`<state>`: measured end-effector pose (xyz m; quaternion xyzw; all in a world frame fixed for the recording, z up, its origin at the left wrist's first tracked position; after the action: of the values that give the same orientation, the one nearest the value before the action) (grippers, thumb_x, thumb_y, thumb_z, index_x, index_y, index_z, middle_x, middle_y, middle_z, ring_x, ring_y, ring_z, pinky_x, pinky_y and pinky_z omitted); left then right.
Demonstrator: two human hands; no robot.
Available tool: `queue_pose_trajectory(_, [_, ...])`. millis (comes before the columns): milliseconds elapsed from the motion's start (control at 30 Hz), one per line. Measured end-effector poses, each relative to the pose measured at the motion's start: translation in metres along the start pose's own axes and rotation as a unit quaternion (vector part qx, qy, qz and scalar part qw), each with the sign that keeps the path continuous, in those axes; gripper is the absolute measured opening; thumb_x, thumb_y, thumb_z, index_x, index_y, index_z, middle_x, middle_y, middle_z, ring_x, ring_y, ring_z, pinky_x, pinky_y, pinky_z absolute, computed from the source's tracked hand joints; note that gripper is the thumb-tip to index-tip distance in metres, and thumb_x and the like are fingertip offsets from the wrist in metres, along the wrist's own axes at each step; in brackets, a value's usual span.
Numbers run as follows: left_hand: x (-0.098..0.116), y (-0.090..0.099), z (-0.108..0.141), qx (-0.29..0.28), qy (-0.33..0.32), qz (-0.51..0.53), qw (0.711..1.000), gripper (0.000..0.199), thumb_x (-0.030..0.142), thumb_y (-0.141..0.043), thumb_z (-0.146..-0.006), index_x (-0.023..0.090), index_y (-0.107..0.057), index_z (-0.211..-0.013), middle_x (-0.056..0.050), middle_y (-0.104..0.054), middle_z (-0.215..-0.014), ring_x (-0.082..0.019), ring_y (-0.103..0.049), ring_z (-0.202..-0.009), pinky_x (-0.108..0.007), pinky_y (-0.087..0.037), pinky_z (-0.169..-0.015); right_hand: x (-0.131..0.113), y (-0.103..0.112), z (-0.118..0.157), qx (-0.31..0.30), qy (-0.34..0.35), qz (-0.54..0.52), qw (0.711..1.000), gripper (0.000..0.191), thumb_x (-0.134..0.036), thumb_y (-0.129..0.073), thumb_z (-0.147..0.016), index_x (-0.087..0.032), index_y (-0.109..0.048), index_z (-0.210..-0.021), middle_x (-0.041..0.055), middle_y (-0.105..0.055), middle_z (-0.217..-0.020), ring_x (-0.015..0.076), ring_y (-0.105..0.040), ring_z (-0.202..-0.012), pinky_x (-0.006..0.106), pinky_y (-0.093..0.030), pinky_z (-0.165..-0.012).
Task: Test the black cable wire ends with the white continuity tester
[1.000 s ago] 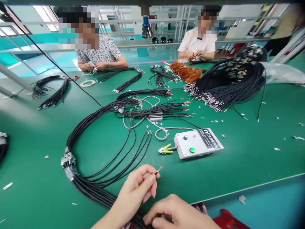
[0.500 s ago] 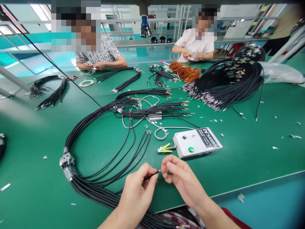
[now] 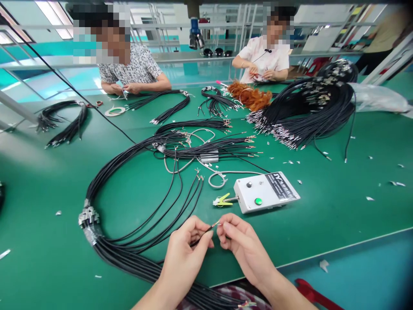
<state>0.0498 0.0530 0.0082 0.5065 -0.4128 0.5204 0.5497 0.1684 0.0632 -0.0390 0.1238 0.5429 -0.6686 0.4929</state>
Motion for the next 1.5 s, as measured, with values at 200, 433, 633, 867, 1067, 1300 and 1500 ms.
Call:
queue_pose_trajectory(200, [-0.010,-0.002,0.000,-0.017,0.045,0.047,0.998,0.016,0.028,-0.065,-0.079,0.016,-0.056,-0.073,0.000,-0.064,-0.058,-0.009,-0.055,-0.049,-0.017,-0.040,-0.045,0.001,-0.005,-0.004,0.000,0.009,0.029,1.000,0.033,-0.043,-0.083,-0.067,-0.015,-0.066,-0.074,-0.0015,-0.061,-0.066,0.0071,-0.047,-0.057,0.021,-0.036,-0.057])
queue_pose_trajectory(433, [-0.015,-0.013,-0.001,-0.069,0.084,0.134,0.985,0.030,0.039,-0.071,-0.077,0.017,-0.059,-0.093,0.001,-0.061,-0.075,-0.003,-0.041,-0.042,-0.016,-0.029,-0.038,-0.002,-0.009,-0.006,0.000,0.050,0.111,0.992,0.033,-0.046,-0.077,-0.073,-0.016,-0.064,-0.072,-0.0030,-0.057,-0.063,0.0084,-0.047,-0.056,0.023,-0.037,-0.057])
queue_pose_trajectory(633, [-0.012,-0.014,-0.009,-0.021,0.060,0.140,0.988,0.023,0.035,-0.073,-0.078,0.015,-0.061,-0.079,0.006,-0.053,-0.051,-0.005,-0.043,-0.043,-0.016,-0.029,-0.042,-0.013,-0.010,-0.003,0.007,0.078,0.186,0.979,0.035,-0.049,-0.072,-0.077,-0.018,-0.059,-0.073,-0.0044,-0.055,-0.060,0.0101,-0.052,-0.056,0.024,-0.041,-0.058])
queue_pose_trajectory(867, [-0.022,-0.011,-0.008,-0.004,0.055,0.206,0.977,0.022,0.033,-0.069,-0.083,0.014,-0.060,-0.078,0.003,-0.059,-0.055,-0.009,-0.052,-0.052,-0.020,-0.040,-0.051,-0.020,-0.021,-0.003,-0.044,0.092,0.214,0.971,0.037,-0.053,-0.065,-0.083,-0.019,-0.054,-0.075,-0.0025,-0.059,-0.061,0.0118,-0.057,-0.059,0.026,-0.046,-0.061])
queue_pose_trajectory(1067, [-0.018,-0.011,-0.007,-0.017,0.070,0.222,0.972,0.024,0.035,-0.067,-0.085,0.015,-0.057,-0.076,0.003,-0.056,-0.058,-0.010,-0.051,-0.054,-0.021,-0.039,-0.052,-0.021,-0.022,-0.005,-0.051,0.092,0.227,0.968,0.037,-0.053,-0.063,-0.084,-0.019,-0.053,-0.075,-0.0019,-0.060,-0.061,0.0125,-0.058,-0.059,0.026,-0.046,-0.061])
queue_pose_trajectory(1300, [-0.020,-0.017,-0.012,-0.029,0.082,0.152,0.984,0.027,0.041,-0.068,-0.083,0.016,-0.058,-0.086,0.007,-0.049,-0.051,-0.005,-0.040,-0.041,-0.017,-0.026,-0.042,-0.020,-0.013,-0.005,-0.035,0.096,0.284,0.953,0.035,-0.054,-0.056,-0.089,-0.020,-0.052,-0.081,-0.0041,-0.055,-0.064,0.0123,-0.057,-0.060,0.026,-0.045,-0.061])
queue_pose_trajectory(1500, [-0.021,-0.010,-0.009,0.004,0.029,0.051,0.998,0.018,0.036,-0.060,-0.086,0.018,-0.059,-0.085,0.003,-0.058,-0.062,-0.011,-0.053,-0.045,-0.021,-0.041,-0.045,-0.029,-0.013,-0.002,-0.031,0.145,0.398,0.905,0.023,-0.039,-0.048,-0.096,-0.022,-0.048,-0.081,-0.0030,-0.053,-0.074,0.0116,-0.059,-0.062,0.025,-0.044,-0.061])
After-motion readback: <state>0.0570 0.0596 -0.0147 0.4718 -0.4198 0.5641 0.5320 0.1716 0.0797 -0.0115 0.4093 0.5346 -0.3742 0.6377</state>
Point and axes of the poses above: each hand's wrist, its own z-axis away from the middle knuckle, its own y-axis out of the back of the hand, x = y × z, the point moved 9 cm from there along -z, towards the middle knuckle
